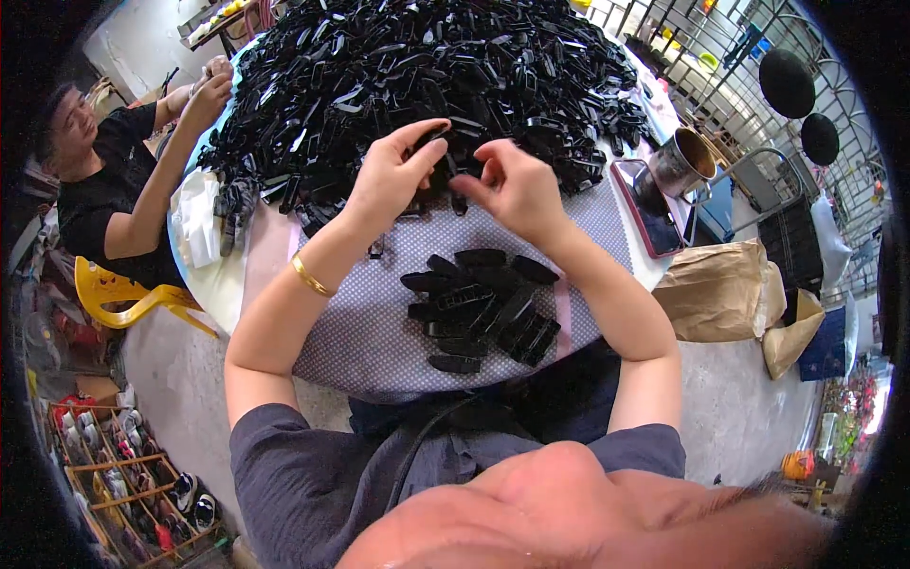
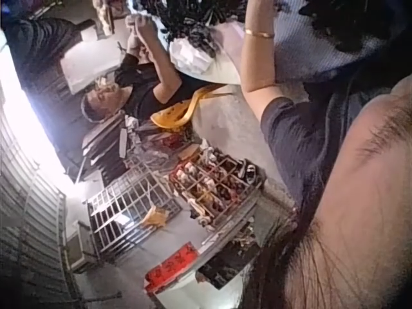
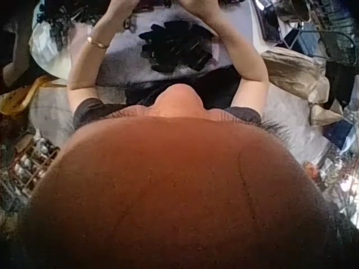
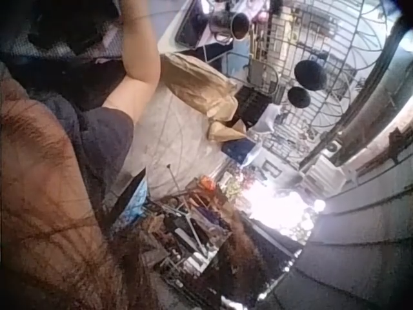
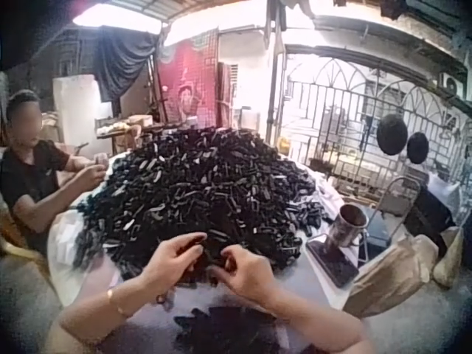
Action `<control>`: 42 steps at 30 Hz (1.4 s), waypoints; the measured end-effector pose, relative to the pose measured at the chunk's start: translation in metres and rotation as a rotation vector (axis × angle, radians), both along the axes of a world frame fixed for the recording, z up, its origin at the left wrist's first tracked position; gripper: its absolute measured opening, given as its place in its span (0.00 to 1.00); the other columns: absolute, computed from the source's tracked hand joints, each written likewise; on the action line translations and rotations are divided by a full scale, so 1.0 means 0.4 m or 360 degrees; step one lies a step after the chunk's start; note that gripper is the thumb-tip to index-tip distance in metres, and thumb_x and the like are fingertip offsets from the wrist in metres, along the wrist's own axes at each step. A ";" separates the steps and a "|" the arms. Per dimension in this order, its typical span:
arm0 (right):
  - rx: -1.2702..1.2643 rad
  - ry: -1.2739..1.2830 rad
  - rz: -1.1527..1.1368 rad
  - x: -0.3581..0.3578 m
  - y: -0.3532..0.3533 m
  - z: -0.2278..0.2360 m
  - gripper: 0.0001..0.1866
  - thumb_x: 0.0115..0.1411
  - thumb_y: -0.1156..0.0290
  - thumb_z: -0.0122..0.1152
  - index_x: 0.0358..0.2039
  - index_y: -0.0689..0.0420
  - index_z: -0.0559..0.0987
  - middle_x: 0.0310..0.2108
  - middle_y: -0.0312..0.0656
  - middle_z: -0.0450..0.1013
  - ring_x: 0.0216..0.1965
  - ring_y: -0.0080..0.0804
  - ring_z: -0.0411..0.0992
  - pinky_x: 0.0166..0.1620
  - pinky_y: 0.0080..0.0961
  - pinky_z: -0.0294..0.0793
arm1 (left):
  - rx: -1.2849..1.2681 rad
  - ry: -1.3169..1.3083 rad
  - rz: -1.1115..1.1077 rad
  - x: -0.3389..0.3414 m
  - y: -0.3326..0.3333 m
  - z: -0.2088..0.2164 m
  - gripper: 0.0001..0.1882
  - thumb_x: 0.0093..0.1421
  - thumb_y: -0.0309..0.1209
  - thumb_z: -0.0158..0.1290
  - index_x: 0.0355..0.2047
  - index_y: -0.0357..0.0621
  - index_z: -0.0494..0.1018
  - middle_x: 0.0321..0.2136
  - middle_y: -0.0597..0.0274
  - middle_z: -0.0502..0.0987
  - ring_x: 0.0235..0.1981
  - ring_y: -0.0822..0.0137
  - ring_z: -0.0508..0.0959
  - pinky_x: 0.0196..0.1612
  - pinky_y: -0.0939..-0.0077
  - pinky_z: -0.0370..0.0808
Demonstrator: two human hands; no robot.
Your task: Inspecting and sorting a large pile of black plastic clips on a table.
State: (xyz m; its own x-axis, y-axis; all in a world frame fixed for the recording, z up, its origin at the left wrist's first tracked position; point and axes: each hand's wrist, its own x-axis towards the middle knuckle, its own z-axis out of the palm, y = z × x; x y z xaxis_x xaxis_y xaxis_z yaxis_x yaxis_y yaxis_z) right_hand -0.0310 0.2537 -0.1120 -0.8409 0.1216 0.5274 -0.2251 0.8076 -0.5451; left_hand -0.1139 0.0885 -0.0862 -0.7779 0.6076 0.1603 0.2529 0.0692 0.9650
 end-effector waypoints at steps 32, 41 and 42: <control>-0.1437 -0.0089 0.0459 0.010 -0.002 -0.002 0.10 0.60 0.69 0.55 0.36 0.63 0.76 0.30 0.37 0.74 0.30 0.20 0.72 0.33 0.20 0.76 | 0.0187 0.0157 -0.0128 0.039 0.025 -0.034 0.14 0.54 0.21 0.54 0.43 0.38 0.75 0.33 0.66 0.75 0.31 0.78 0.73 0.35 0.86 0.71; -0.1149 -0.0207 0.0359 0.004 -0.005 -0.016 0.12 0.60 0.68 0.55 0.38 0.64 0.73 0.31 0.38 0.71 0.29 0.21 0.71 0.32 0.20 0.76 | 0.0736 -0.0609 -0.0224 0.038 0.039 -0.055 0.16 0.58 0.26 0.52 0.47 0.37 0.72 0.38 0.61 0.77 0.37 0.77 0.73 0.42 0.85 0.71; -0.1192 -0.0445 0.0460 0.005 -0.001 -0.010 0.13 0.60 0.67 0.56 0.39 0.64 0.73 0.29 0.38 0.71 0.28 0.20 0.71 0.30 0.19 0.75 | 0.0748 -0.0650 -0.0267 0.036 0.035 -0.050 0.15 0.59 0.27 0.51 0.47 0.38 0.72 0.38 0.62 0.77 0.36 0.77 0.73 0.41 0.85 0.70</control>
State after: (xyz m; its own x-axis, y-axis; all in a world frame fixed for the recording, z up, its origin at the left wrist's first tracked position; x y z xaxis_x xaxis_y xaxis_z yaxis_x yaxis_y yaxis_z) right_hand -0.0291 0.2533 -0.1159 -0.9800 0.1162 0.1617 -0.1446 0.1431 -0.9791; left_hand -0.0994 0.1024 -0.1061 -0.7329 0.6636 0.1500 -0.1706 -0.3927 0.9037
